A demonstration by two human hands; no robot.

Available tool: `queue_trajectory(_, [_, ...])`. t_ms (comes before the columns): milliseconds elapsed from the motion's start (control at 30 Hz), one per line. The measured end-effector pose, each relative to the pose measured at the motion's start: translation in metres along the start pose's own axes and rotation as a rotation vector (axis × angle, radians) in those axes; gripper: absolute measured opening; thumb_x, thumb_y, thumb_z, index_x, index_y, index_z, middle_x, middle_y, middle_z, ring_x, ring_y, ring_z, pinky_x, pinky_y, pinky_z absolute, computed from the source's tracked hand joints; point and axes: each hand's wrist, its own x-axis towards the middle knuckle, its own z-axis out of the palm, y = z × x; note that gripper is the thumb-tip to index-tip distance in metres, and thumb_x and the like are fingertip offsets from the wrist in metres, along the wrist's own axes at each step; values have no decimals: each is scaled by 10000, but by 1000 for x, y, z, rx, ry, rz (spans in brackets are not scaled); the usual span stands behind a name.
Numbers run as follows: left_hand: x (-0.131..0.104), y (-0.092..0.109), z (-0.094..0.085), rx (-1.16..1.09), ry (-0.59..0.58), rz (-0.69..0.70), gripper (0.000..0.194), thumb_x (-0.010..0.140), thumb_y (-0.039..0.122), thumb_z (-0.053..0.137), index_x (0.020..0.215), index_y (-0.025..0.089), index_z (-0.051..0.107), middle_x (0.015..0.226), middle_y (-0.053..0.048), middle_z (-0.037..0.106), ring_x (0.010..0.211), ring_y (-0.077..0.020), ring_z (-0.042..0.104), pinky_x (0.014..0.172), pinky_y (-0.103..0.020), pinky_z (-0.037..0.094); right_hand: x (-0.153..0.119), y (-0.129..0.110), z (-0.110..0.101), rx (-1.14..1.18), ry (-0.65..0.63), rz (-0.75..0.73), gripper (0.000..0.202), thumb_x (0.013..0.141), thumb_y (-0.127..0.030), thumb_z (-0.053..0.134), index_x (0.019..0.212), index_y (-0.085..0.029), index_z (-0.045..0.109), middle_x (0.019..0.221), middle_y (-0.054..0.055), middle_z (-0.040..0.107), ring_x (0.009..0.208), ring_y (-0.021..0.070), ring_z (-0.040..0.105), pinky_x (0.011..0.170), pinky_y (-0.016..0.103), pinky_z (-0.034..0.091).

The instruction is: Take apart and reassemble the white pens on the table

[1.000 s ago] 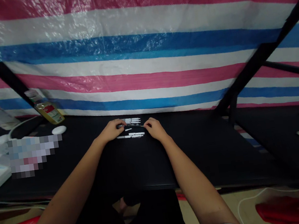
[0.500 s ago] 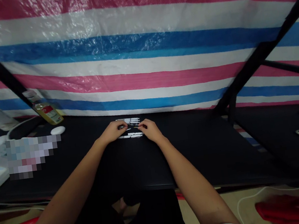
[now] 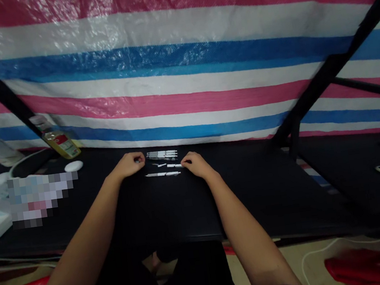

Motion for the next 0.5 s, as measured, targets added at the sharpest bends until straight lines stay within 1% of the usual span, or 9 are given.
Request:
queue_trajectory(100, [1, -5, -1, 70, 6, 7, 118, 703, 254, 557, 711, 213, 667, 745, -26, 656, 701, -171, 558, 693, -299, 386, -1, 0, -4, -21, 26, 29, 128, 862, -182, 646, 899, -204, 766, 925, 51, 667, 856, 179, 613, 835, 336, 463])
queue_trajectory(200, [1, -7, -2, 91, -20, -23, 120, 698, 260, 558, 702, 209, 666, 729, -27, 656, 678, -169, 554, 654, -297, 368, -1, -2, -2, -46, 10, 38, 128, 834, -228, 709, 950, -211, 762, 942, 49, 657, 874, 184, 599, 830, 335, 456])
queue_trajectory(300, [0, -6, -3, 104, -49, -47, 115, 691, 260, 564, 696, 208, 667, 729, -37, 664, 669, -173, 558, 626, -300, 355, -1, -3, 5, -112, 7, 2, 111, 838, -216, 713, 940, -215, 758, 929, 47, 635, 896, 188, 572, 854, 343, 440])
queue_trajectory(400, [0, -3, -2, 123, -54, -58, 117, 696, 258, 561, 698, 216, 670, 739, -39, 671, 671, -176, 565, 622, -304, 355, 0, -4, 12, -182, 39, -41, 105, 872, -175, 665, 922, -211, 751, 893, 48, 613, 886, 191, 546, 856, 348, 432])
queue_trajectory(500, [0, 0, -1, 133, -54, -60, 112, 696, 251, 560, 696, 221, 669, 742, -38, 675, 668, -178, 569, 625, -308, 361, 1, -6, 16, -226, 61, -69, 128, 885, -163, 647, 945, -212, 748, 895, 57, 606, 898, 205, 534, 860, 356, 435])
